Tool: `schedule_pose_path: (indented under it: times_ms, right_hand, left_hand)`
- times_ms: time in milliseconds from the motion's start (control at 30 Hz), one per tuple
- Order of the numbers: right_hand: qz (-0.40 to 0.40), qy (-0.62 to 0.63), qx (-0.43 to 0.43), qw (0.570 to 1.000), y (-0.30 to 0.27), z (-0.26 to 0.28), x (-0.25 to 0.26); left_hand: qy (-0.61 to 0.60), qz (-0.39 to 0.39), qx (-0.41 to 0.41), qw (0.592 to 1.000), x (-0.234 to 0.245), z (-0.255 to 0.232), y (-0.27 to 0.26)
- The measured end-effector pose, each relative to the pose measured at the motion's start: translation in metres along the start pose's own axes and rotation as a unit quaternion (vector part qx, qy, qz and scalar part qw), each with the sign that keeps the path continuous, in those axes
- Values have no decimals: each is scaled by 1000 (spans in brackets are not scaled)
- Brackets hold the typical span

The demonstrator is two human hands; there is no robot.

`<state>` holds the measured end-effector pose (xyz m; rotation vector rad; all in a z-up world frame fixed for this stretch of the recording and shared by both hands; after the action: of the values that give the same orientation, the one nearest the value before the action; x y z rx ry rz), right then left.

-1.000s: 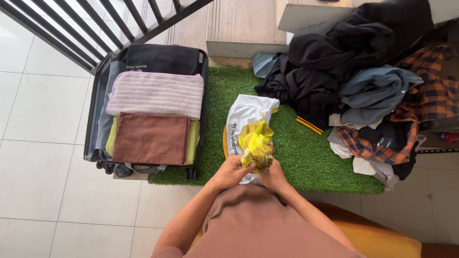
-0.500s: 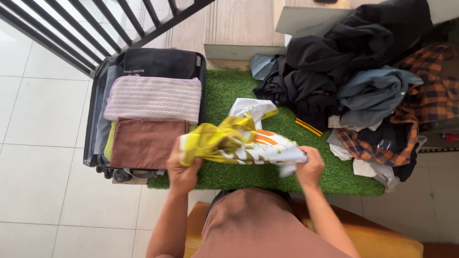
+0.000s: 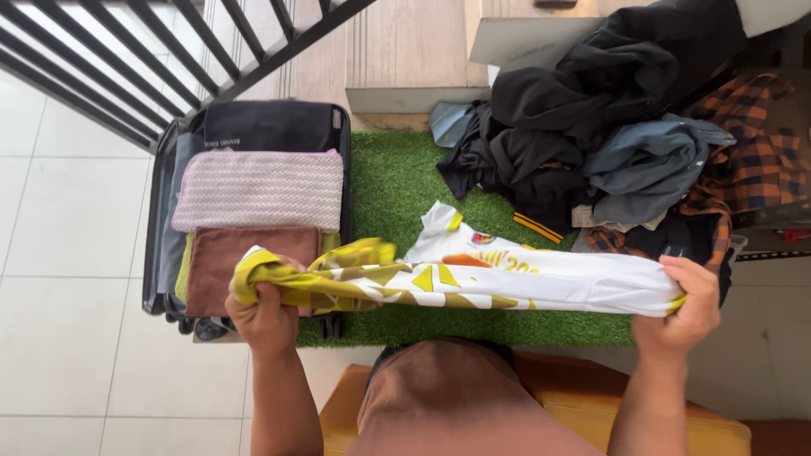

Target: The person folds a shirt by hand on a green mat, smoothing the fabric and folding the sides inward before placing it onto a stack in a suitcase.

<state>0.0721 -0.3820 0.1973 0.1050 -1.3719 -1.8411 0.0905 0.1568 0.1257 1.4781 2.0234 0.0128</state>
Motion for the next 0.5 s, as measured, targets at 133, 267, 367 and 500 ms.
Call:
schedule_pose_path:
  times_ms: [133,267,367,500]
  right_hand:
    - [83,-100,0,992,17,-6,-1]
    - [40,-137,-24,990,26,-48,14]
    - [-33,-110,-60,992,25,-83,31]
    - [-38,-68,-120,990,21,-108,31]
  left_hand:
    - [318,89,59,942,4,19,13]
    - [359,268,207,870,-20,69,29]
    - [350,347,222,841,-52,115,11]
    - [449,507,205,707,-66,172,-39]
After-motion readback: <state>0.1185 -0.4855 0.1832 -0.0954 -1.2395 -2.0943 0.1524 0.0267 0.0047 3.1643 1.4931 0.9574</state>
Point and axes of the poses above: each hand's wrist, its own y-axis towards the middle knuckle, its own x-axis out of the back of the hand, z = x × y, the point moved 10 cm from there along y, towards the middle knuckle, and after that the axes turned 6 degrees about y, right-handed, at the moved point
